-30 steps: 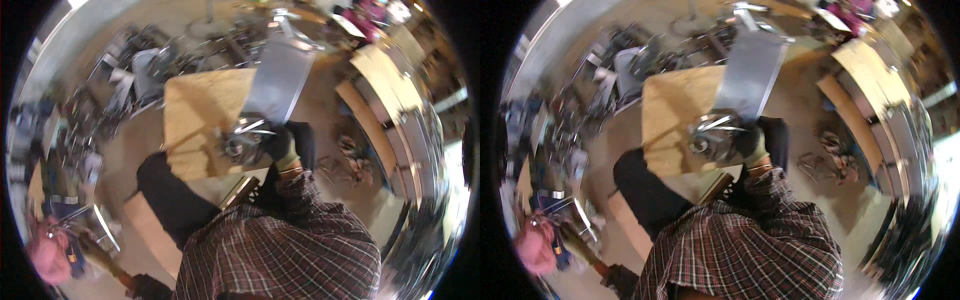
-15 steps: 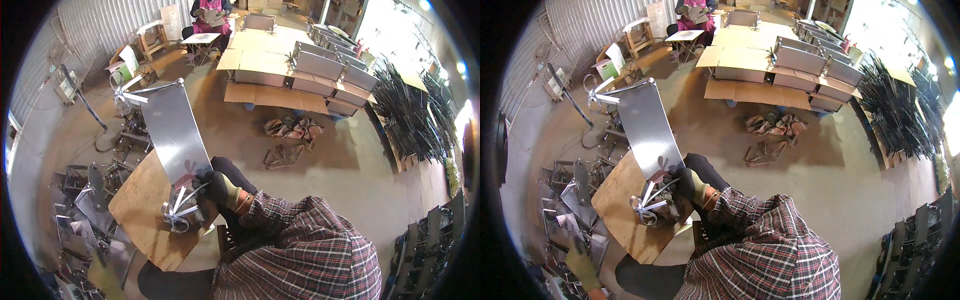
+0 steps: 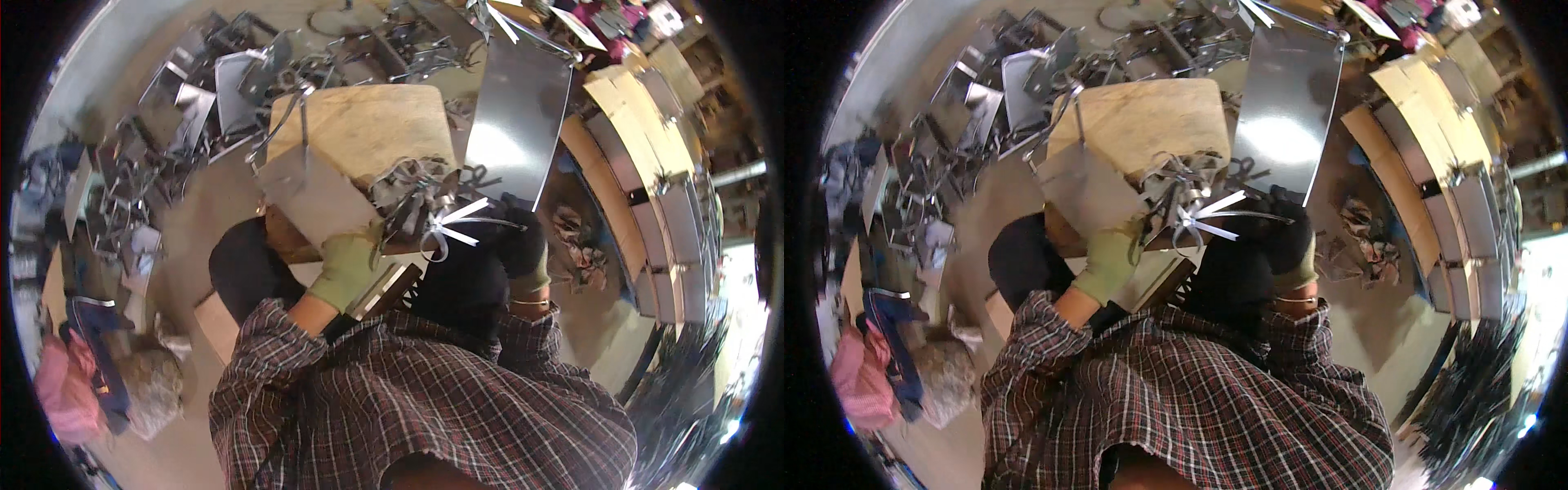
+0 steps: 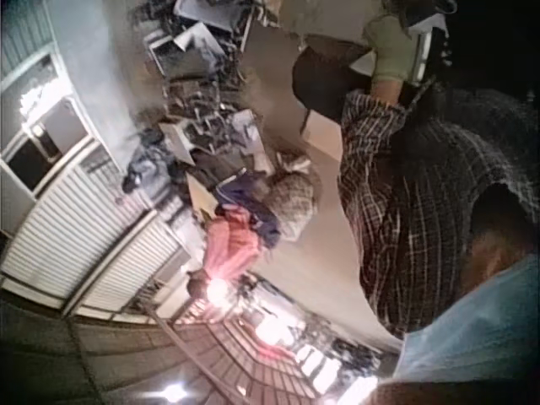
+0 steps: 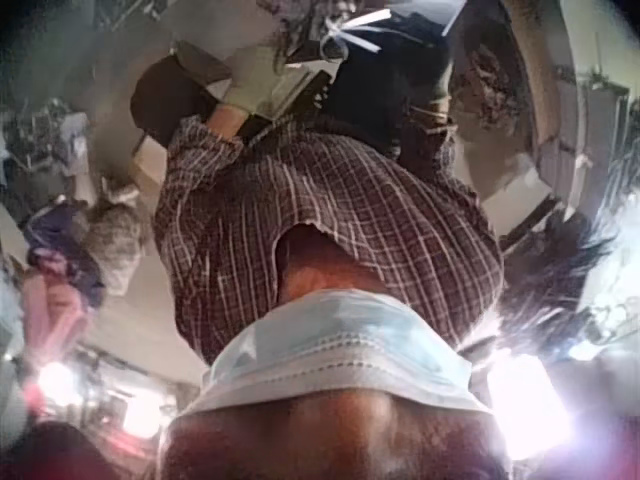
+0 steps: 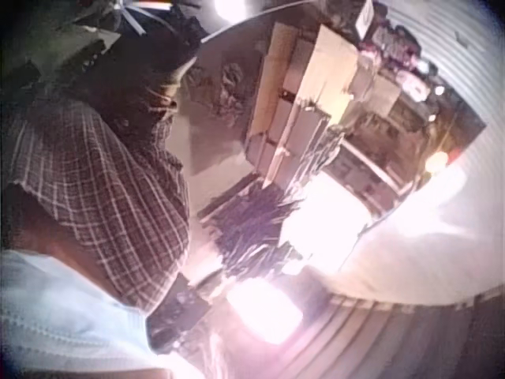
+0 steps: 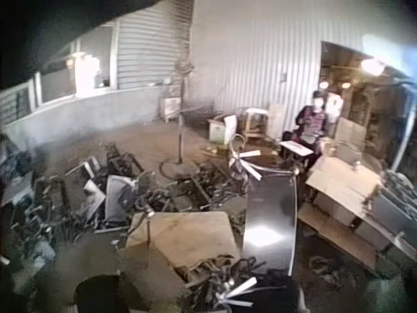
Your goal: Wiping and cleaning metal fabrication components with a cloth.
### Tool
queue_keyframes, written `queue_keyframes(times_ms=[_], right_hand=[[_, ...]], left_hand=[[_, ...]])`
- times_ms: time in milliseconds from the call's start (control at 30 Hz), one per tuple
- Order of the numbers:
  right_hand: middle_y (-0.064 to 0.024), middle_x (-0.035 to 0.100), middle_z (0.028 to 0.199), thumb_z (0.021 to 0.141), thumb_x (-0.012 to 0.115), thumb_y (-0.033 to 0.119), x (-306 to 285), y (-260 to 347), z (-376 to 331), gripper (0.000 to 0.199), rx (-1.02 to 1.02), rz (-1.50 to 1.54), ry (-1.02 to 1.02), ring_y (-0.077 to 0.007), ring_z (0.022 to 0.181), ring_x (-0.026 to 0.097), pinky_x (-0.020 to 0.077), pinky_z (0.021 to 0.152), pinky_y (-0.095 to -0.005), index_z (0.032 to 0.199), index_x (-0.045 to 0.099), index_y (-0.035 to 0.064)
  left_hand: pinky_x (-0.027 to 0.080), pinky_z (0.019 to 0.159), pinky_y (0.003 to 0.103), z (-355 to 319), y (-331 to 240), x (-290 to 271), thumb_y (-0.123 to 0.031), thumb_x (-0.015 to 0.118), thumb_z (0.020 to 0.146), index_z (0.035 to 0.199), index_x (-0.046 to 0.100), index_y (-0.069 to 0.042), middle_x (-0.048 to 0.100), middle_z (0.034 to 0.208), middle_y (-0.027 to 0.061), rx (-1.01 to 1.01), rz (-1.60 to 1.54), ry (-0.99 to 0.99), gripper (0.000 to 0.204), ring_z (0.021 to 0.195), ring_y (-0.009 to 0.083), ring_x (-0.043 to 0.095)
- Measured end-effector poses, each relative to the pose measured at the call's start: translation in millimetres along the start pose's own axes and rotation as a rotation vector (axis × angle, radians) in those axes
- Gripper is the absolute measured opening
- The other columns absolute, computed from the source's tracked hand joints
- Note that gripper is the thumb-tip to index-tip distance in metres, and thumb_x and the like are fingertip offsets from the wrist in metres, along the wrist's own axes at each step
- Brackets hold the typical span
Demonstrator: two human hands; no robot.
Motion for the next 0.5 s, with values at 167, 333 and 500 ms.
queue_keyframes(times_ms=[167, 333, 500], right_hand=[[-0.0129, 0.062, 0.106, 0.093, 0.046, 0.015, -16, 4, 8, 0.034, -0.022, -0.015, 0.179, -0.0244, 0.095, 0.06, 0.0504, 0.087, -0.039, 0.121, 0.052, -0.0027], [-0.0144, 0.062, 0.11, 0.092, 0.049, 0.018, -21, 25, 12, 0.035, 0.086, -0.005, 0.071, -0.0255, 0.094, 0.061, 0.0512, 0.083, -0.0384, 0.12, 0.054, -0.002], [-0.0133, 0.064, 0.1, 0.09, 0.051, 0.011, -5, 38, 12, 0.029, 0.126, 0.177, -0.064, -0.0239, 0.085, 0.063, 0.0527, 0.077, -0.0332, 0.115, 0.058, -0.001]], left_hand=[[0.047, 0.054, 0.042, -17, 7, 10, -0.012, 0.054, 0.075, 0.108, 0.056, -0.008, 0.062, 0.068, 0.0064, 0.069, -0.027, 0.065, 0.034, 0.065, 0.0284, 0.063], [0.047, 0.054, 0.043, -18, 26, 2, -0.013, 0.058, 0.073, 0.096, 0.059, -0.011, 0.062, 0.067, 0.0091, -0.039, -0.042, 0.218, 0.023, 0.065, 0.0293, 0.063], [0.05, 0.056, 0.043, -4, 18, 14, -0.014, 0.063, 0.07, 0.089, 0.064, -0.01, 0.065, 0.069, 0.0093, 0.075, -0.061, 0.251, 0.019, 0.07, 0.0283, 0.066]])
Point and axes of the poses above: each hand's wrist, its own z-axis towards the middle knuckle, its own x-axis out of the palm, y = z × x, the point moved 8 cm from there along z, towards the middle knuckle
